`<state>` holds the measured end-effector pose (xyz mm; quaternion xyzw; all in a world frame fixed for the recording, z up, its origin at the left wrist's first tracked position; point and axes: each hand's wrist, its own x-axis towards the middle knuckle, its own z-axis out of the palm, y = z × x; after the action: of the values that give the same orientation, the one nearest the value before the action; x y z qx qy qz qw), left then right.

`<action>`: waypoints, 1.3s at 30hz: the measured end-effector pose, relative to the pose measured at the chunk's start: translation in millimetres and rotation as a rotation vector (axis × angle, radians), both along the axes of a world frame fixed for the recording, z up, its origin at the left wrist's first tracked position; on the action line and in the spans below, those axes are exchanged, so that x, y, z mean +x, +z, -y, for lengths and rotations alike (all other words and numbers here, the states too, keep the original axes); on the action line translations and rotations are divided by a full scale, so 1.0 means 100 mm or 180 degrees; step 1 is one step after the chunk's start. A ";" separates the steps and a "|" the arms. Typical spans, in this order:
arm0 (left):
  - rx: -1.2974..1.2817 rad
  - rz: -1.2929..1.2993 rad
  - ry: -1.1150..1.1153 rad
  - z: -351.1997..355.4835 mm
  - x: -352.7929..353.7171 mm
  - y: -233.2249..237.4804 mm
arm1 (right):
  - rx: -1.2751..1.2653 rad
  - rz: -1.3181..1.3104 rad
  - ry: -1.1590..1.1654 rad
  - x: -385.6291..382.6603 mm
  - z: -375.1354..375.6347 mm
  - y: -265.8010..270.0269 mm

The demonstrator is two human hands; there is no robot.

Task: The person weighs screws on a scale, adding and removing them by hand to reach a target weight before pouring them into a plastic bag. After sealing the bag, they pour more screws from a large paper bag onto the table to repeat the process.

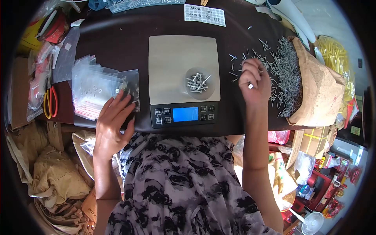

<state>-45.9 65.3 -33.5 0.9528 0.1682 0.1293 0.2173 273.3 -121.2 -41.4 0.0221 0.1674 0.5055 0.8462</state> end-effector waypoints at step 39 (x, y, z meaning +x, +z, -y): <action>-0.0357 0.1212 0.0709 0.21 0.14 0.11 | -0.2226 0.6376 0.1106 -0.40 -0.22 0.23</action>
<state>-31.8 44.0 -22.1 0.8731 0.2353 0.3205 0.2821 232.8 -99.1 -18.8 -0.6696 -0.4660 0.3310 0.4742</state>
